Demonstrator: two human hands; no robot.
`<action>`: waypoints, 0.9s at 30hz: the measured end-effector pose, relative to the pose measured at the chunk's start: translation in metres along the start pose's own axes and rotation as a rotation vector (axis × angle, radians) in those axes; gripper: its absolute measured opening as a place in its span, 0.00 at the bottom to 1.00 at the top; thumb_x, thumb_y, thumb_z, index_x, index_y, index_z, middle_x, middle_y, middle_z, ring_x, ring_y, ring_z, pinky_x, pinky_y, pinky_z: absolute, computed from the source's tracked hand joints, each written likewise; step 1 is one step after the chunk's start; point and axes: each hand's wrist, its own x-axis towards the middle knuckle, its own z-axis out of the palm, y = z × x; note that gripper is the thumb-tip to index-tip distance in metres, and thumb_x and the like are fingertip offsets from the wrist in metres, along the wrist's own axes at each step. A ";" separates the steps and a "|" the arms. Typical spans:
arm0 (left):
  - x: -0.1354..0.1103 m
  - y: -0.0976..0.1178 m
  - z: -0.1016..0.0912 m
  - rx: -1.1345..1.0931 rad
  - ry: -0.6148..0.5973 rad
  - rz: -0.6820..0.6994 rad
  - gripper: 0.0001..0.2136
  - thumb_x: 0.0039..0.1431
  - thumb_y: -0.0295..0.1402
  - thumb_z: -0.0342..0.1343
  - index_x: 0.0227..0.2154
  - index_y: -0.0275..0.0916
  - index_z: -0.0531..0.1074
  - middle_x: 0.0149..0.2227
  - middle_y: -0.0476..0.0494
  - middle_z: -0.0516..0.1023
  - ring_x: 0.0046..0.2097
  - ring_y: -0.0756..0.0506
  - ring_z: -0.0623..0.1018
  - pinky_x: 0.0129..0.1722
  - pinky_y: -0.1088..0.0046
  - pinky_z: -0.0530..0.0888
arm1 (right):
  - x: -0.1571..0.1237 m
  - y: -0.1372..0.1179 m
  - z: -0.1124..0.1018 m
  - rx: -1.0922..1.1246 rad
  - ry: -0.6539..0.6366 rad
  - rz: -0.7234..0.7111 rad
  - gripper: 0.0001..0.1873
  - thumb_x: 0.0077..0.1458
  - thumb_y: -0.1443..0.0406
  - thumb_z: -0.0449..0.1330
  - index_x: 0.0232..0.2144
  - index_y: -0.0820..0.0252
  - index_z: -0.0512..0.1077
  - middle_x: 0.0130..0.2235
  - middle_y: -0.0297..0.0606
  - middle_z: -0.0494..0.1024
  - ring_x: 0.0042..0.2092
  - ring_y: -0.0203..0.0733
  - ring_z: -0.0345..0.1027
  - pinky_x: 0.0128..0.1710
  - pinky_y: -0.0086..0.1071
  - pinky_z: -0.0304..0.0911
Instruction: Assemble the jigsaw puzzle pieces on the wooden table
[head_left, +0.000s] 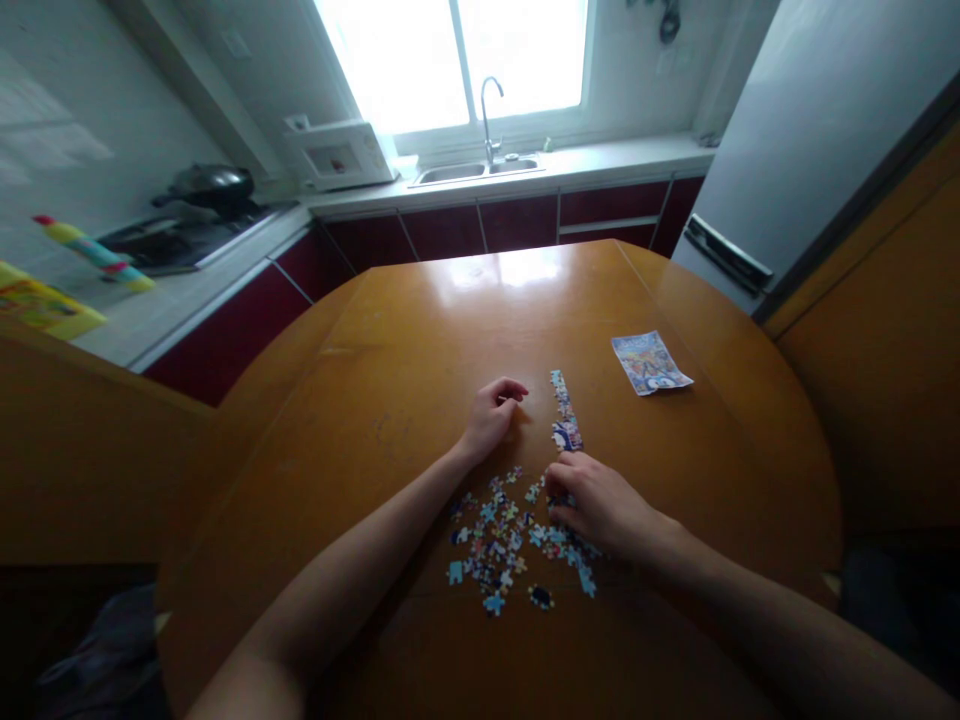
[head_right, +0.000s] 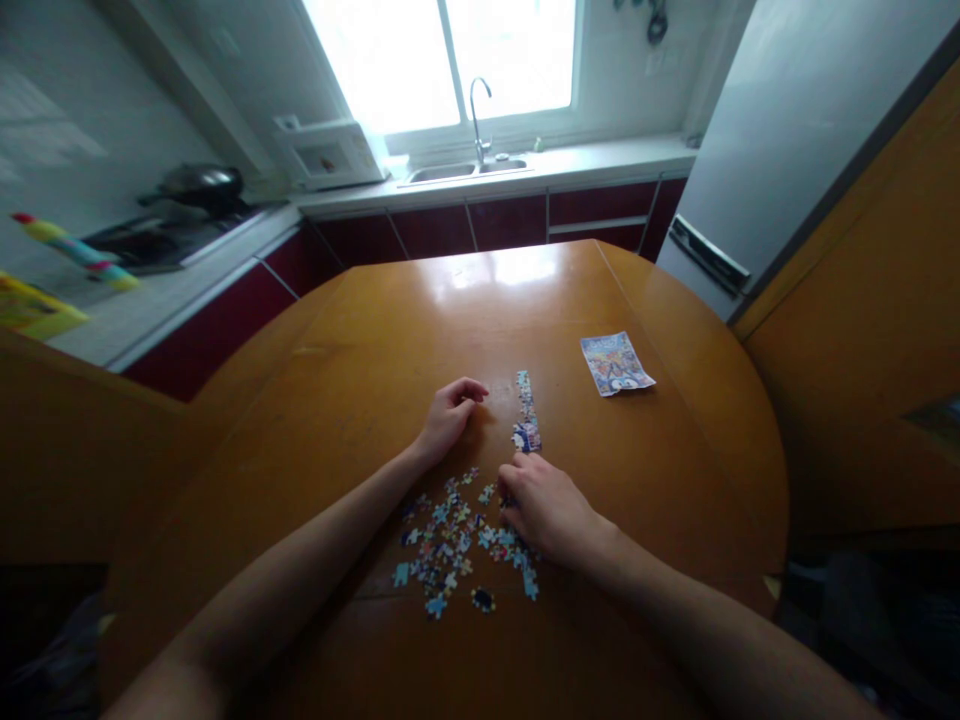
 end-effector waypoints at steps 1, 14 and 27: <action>0.000 0.000 0.000 0.001 -0.002 -0.001 0.12 0.46 0.22 0.49 0.30 0.36 0.76 0.30 0.48 0.75 0.35 0.49 0.74 0.35 0.75 0.70 | 0.000 0.000 0.001 0.020 0.004 -0.006 0.07 0.50 0.70 0.65 0.32 0.59 0.70 0.38 0.38 0.74 0.41 0.42 0.66 0.40 0.32 0.59; -0.001 -0.002 0.002 0.051 -0.017 0.031 0.13 0.47 0.19 0.48 0.31 0.36 0.75 0.30 0.48 0.75 0.36 0.49 0.74 0.35 0.76 0.69 | 0.016 0.020 -0.014 0.605 0.108 0.111 0.04 0.53 0.71 0.59 0.33 0.62 0.73 0.28 0.34 0.74 0.29 0.35 0.66 0.29 0.28 0.59; -0.023 0.030 0.002 0.239 -0.630 0.399 0.06 0.61 0.37 0.58 0.33 0.42 0.76 0.35 0.44 0.79 0.41 0.45 0.73 0.48 0.64 0.69 | 0.024 0.037 -0.025 0.869 0.140 0.237 0.24 0.46 0.65 0.68 0.45 0.63 0.69 0.28 0.34 0.79 0.31 0.39 0.73 0.31 0.32 0.64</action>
